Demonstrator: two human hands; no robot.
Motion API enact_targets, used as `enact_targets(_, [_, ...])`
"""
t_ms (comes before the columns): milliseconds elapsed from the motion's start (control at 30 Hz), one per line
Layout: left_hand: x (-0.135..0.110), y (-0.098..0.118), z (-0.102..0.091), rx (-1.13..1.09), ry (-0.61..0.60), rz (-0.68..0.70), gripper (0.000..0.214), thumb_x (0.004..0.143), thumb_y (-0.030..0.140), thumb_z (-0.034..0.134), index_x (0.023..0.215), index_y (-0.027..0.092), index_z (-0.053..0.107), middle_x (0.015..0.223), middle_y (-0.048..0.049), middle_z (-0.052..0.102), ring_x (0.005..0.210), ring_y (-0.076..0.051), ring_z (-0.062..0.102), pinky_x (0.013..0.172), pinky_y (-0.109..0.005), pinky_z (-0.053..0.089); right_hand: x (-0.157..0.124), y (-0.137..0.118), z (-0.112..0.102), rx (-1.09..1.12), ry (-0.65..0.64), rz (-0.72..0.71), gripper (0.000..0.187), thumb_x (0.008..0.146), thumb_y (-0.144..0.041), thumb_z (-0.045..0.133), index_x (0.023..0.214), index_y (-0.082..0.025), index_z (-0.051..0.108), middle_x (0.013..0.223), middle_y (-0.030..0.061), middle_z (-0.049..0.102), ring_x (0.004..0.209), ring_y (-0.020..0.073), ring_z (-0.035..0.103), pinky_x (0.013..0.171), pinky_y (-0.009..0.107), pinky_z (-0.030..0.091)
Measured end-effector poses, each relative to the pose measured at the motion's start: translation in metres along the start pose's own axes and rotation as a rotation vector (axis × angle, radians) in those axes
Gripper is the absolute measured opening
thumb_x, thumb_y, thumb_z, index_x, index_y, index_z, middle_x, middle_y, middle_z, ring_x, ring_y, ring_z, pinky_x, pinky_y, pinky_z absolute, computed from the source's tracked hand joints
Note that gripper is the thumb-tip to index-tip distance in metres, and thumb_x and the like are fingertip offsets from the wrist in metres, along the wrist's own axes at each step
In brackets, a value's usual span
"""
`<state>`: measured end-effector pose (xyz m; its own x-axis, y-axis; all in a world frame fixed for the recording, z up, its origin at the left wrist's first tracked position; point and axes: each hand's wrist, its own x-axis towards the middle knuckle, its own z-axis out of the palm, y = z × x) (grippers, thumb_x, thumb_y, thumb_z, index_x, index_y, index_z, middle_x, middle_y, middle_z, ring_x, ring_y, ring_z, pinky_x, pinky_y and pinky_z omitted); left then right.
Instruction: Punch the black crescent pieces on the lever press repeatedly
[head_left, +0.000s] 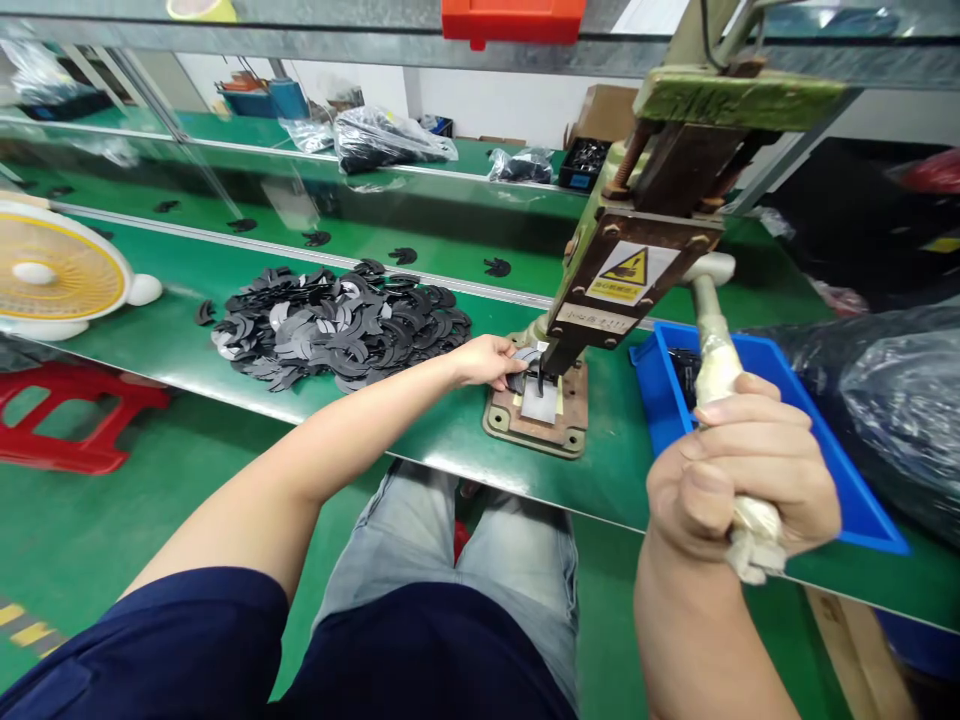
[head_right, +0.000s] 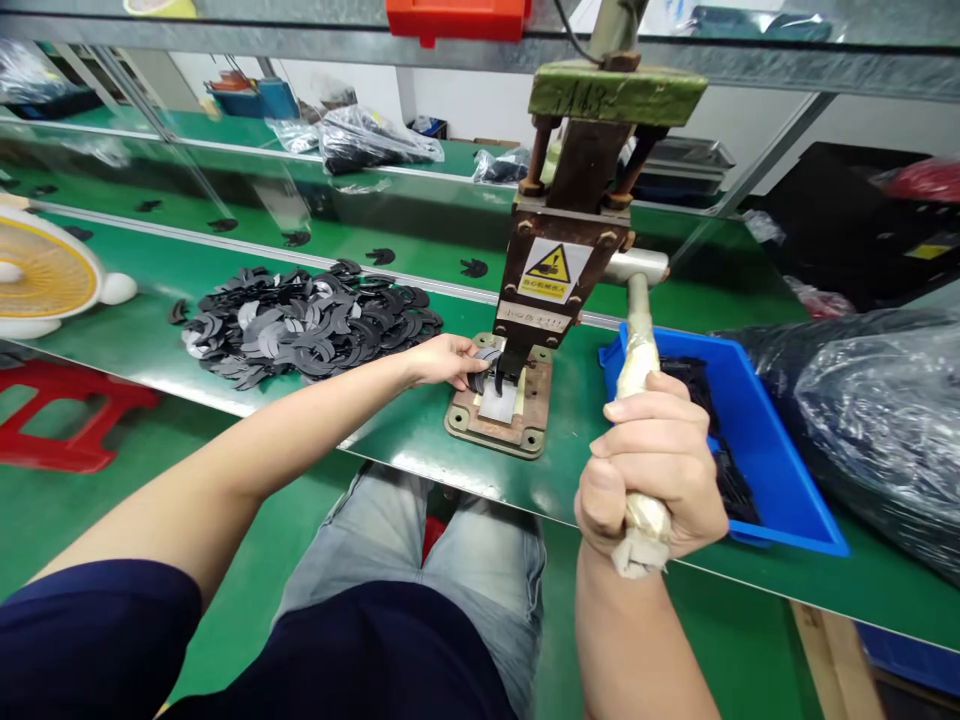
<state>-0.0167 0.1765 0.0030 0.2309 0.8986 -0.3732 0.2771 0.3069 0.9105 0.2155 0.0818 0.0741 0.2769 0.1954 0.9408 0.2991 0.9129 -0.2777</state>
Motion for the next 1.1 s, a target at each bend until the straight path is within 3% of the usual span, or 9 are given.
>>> enact_targets(267, [0.001,0.01,-0.003,-0.057,-0.08,-0.187,0.03,0.089,0.028,0.085,0.079,0.014,0.06,0.063,-0.0061,0.07,0.054,-0.015,0.07,0.053,-0.018,0.056,-0.001,-0.004,-0.002,-0.021,-0.037,0.023,0.044,0.079,-0.041,0.074,0.055,-0.022,0.043,0.05,-0.005,0.05,0.065,0.0162,0.063,0.093,0.053,0.056])
enact_targets(400, [0.001,0.01,0.0,-0.081,-0.081,-0.198,0.03,0.087,0.029,0.087,0.082,0.014,0.062,0.063,-0.0062,0.07,0.053,-0.015,0.071,0.052,-0.018,0.056,0.026,0.001,0.008,0.078,-0.016,-0.057,0.035,0.081,-0.038,0.076,0.062,-0.022,0.052,0.055,-0.0047,0.049,0.063,0.0138,0.061,0.079,0.043,0.057])
enact_targets(500, [-0.004,0.008,0.004,-0.112,-0.054,-0.164,0.03,0.089,0.031,0.085,0.083,0.014,0.06,0.06,-0.0047,0.068,0.053,-0.016,0.071,0.051,-0.019,0.056,0.072,0.005,0.02,0.101,-0.038,-0.108,0.024,0.085,-0.039,0.078,0.098,-0.021,0.07,0.085,0.0011,0.063,0.075,0.0143,0.068,0.077,0.039,0.059])
enact_targets(633, [-0.025,0.008,0.004,-0.188,-0.035,-0.083,0.031,0.095,0.031,0.079,0.083,0.014,0.056,0.065,-0.0072,0.071,0.056,-0.015,0.072,0.052,-0.018,0.056,0.114,0.009,0.021,0.106,-0.222,0.046,0.047,0.096,-0.043,0.067,0.139,-0.025,0.059,0.141,0.0077,0.055,0.13,0.0198,0.063,0.116,0.044,0.05])
enact_targets(700, [-0.041,0.008,-0.001,-0.228,-0.033,-0.019,0.032,0.095,0.032,0.079,0.083,0.014,0.055,0.067,-0.0078,0.072,0.056,-0.015,0.072,0.052,-0.018,0.056,0.099,0.014,0.014,0.058,-0.177,0.103,0.054,0.096,-0.045,0.067,0.145,-0.025,0.055,0.146,0.0091,0.052,0.139,0.0225,0.057,0.118,0.045,0.047])
enact_targets(800, [-0.072,0.007,-0.011,-0.277,-0.067,0.072,0.038,0.092,0.039,0.083,0.084,0.014,0.055,0.067,-0.0066,0.072,0.057,-0.016,0.073,0.053,-0.02,0.058,0.032,0.021,-0.003,-0.031,-0.1,0.311,0.06,0.088,-0.044,0.077,0.14,-0.024,0.056,0.129,0.0105,0.062,0.115,0.0195,0.068,0.105,0.04,0.056])
enact_targets(867, [-0.093,0.006,-0.014,-0.294,-0.095,0.112,0.042,0.089,0.043,0.085,0.084,0.014,0.055,0.067,-0.0059,0.072,0.056,-0.016,0.072,0.053,-0.021,0.058,-0.023,0.019,-0.009,-0.004,-0.199,0.558,0.052,0.087,-0.036,0.079,0.134,-0.027,0.059,0.121,0.0075,0.067,0.099,0.0152,0.07,0.096,0.037,0.06])
enact_targets(967, [-0.118,0.006,-0.012,-0.292,-0.129,0.133,0.046,0.086,0.049,0.086,0.083,0.015,0.055,0.067,-0.0057,0.072,0.053,-0.015,0.071,0.051,-0.02,0.056,-0.085,0.003,-0.004,0.078,-0.481,0.804,0.042,0.087,-0.035,0.078,0.126,-0.025,0.066,0.112,0.0095,0.075,0.094,0.0195,0.075,0.085,0.038,0.065])
enact_targets(1100, [-0.136,0.002,0.0,-0.259,-0.172,0.126,0.048,0.083,0.052,0.087,0.081,0.016,0.054,0.067,-0.0048,0.073,0.054,-0.015,0.071,0.052,-0.021,0.057,-0.114,-0.022,0.016,0.121,-0.573,0.903,0.028,0.087,-0.042,0.078,0.108,-0.025,0.072,0.102,0.0072,0.077,0.087,0.0206,0.075,0.077,0.037,0.065])
